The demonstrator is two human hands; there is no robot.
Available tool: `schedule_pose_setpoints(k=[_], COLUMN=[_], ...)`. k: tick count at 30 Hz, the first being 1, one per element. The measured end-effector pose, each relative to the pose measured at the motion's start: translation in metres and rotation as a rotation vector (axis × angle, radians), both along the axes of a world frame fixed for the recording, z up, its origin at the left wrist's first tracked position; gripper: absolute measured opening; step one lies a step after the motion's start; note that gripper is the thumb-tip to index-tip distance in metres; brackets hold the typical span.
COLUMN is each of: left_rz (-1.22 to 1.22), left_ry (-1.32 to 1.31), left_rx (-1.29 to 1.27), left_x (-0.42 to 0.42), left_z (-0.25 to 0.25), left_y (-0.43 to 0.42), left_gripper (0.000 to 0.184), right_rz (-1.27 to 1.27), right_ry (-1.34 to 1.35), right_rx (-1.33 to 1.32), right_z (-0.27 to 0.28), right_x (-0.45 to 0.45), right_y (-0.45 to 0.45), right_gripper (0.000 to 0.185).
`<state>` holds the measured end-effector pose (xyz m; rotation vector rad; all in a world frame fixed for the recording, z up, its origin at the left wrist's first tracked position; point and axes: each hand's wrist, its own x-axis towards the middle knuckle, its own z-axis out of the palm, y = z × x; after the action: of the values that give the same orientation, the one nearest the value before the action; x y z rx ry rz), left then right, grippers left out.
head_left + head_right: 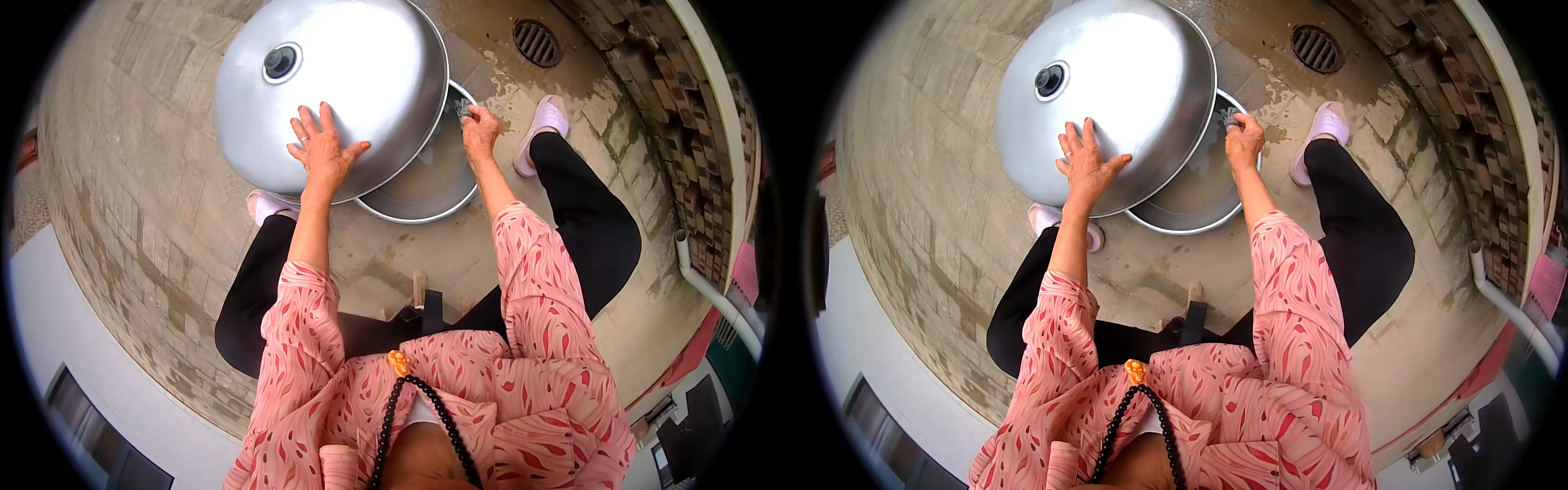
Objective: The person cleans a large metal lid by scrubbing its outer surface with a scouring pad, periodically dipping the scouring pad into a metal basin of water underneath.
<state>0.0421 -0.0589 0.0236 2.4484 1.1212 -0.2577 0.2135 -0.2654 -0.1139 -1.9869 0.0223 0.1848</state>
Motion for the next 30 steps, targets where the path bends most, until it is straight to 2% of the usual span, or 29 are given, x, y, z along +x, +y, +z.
schedule_pose_setpoints(k=[1,3,5,6,9,10,13,15,17,18,21,22,25,27,30], left_rz=[-0.032,-0.090,-0.146,-0.165,-0.276,-0.316,-0.372,-0.366,-0.377,-0.391,-0.399,-0.402,-0.420,-0.416,-0.433], left_ry=[-0.015,-0.039,-0.044,-0.051,0.020,0.054,0.148,0.182,0.189,0.189,0.204,0.213,0.198,0.195,0.200], left_rx=[0.030,0.089,0.129,0.121,0.068,0.042,0.094,0.104,0.119,0.130,0.159,0.162,0.187,0.190,0.200], left_x=[0.004,0.011,0.024,0.029,0.037,0.038,0.044,0.048,0.052,0.050,0.049,0.049,0.048,0.049,0.050], left_z=[0.003,0.007,0.012,0.015,0.012,0.009,0.013,0.018,0.016,0.016,0.017,0.018,0.014,0.013,0.009], left_y=[-0.002,-0.005,-0.001,0.002,0.022,0.025,0.023,0.021,0.019,0.019,0.020,0.020,0.022,0.021,0.022], left_gripper=[0.111,0.113,0.117,0.119,0.123,0.124,0.126,0.126,0.126,0.126,0.125,0.124,0.124,0.124,0.126], right_rz=[0.019,0.117,0.230,0.278,0.104,-0.141,-0.295,-0.126,-0.005,-0.020,-0.190,-0.201,-0.147,-0.006,-0.117], right_ry=[0.008,-0.245,-0.226,-0.182,0.339,0.465,0.169,0.055,-0.279,-0.307,-0.041,-0.056,-0.068,-0.260,-0.231], right_rx=[-0.088,-0.418,-0.537,-0.608,-0.324,-0.078,0.289,0.366,0.229,0.252,0.274,0.218,0.310,0.272,0.340], right_z=[-0.016,-0.015,-0.024,-0.033,-0.052,-0.055,0.003,0.071,0.084,0.069,0.034,0.029,0.064,0.089,0.074], right_x=[-0.013,-0.044,-0.068,-0.081,-0.084,-0.080,-0.061,-0.049,-0.045,-0.041,-0.031,-0.030,-0.032,-0.037,-0.027], right_y=[-0.006,-0.009,-0.011,-0.012,0.003,0.008,0.027,0.054,0.076,0.075,0.065,0.068,0.078,0.095,0.096], right_gripper=[0.030,0.042,0.052,0.046,0.036,0.030,0.028,0.027,0.026,0.028,0.025,0.024,0.022,0.018,0.019])
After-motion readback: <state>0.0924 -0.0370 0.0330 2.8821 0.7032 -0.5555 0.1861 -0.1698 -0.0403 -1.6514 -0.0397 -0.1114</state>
